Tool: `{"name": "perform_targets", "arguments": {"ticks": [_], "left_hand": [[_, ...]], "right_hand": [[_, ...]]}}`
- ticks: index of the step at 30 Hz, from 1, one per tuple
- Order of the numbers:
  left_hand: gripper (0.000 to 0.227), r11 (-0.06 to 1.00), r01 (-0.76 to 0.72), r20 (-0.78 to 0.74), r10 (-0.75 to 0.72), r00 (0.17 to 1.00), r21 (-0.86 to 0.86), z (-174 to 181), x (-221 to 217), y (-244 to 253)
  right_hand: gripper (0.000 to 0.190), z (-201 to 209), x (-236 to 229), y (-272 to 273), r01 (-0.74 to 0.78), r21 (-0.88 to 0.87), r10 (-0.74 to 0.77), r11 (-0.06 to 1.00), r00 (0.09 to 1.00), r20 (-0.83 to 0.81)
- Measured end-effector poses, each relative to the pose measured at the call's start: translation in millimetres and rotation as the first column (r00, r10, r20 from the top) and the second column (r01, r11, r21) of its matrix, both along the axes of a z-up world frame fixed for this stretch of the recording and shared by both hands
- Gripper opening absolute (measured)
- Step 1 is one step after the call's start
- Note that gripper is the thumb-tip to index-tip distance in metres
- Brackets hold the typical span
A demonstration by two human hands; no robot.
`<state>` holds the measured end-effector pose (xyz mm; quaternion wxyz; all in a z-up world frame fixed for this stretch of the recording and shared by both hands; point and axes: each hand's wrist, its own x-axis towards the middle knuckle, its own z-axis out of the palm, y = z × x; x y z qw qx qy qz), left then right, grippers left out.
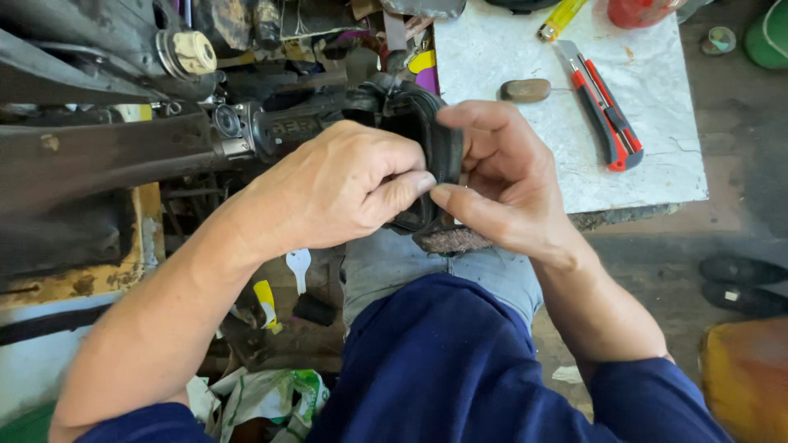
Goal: The person holds a black slip-on shoe and repeatedly manipulates the zipper and upper fabric by hand, turning the shoe over and pulling at the seam and zipper area. The person inspects the interior and exterior of the shoe while adjusting the zipper and fabric edges.
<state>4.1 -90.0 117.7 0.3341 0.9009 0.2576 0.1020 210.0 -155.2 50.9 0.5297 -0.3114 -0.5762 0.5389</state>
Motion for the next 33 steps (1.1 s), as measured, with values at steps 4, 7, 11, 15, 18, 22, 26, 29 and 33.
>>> {"name": "perform_targets", "arguments": {"ticks": [4,7,11,15,18,22,26,29,33], "left_hand": [[0.041,0.997,0.076,0.069,-0.075,0.995,0.000,-8,6,1],[0.041,0.991,0.075,0.089,-0.065,0.994,-0.112,-2,10,0],[0.036,0.984,0.162,0.245,-0.139,0.960,-0.076,-8,16,-3],[0.035,0.974,0.086,0.438,0.015,0.899,-0.210,-8,26,-16],[0.033,0.939,0.012,0.470,0.162,0.868,-0.344,-14,32,-22],[0.028,0.835,-0.087,0.455,0.379,0.806,-0.543,-21,42,-31],[0.026,0.836,-0.108,0.471,0.404,0.784,-0.537,-28,42,-34],[0.025,0.807,-0.126,0.453,0.445,0.773,-0.577,-33,39,-33],[0.026,0.767,0.000,0.436,0.365,0.823,-0.642,-39,25,-19]], "right_hand": [[0.067,5,7,0,-0.062,-0.021,0.063,0.998,0.997,0.052],[0.074,12,18,-3,-0.062,-0.042,0.068,0.997,0.982,0.174],[0.072,13,26,-3,-0.130,0.008,0.130,0.991,0.991,0.022],[0.055,-4,25,2,-0.061,-0.021,0.055,0.998,0.980,-0.191],[0.052,-16,15,4,0.007,-0.094,-0.042,0.996,0.925,-0.377],[0.060,-24,5,6,0.027,-0.207,-0.145,0.978,0.800,-0.582],[0.066,-29,0,9,0.009,-0.223,-0.155,0.975,0.748,-0.645],[0.076,-33,1,9,-0.047,-0.260,-0.144,0.964,0.732,-0.666],[0.071,-27,11,10,-0.128,-0.139,0.034,0.982,0.846,-0.531]]}}
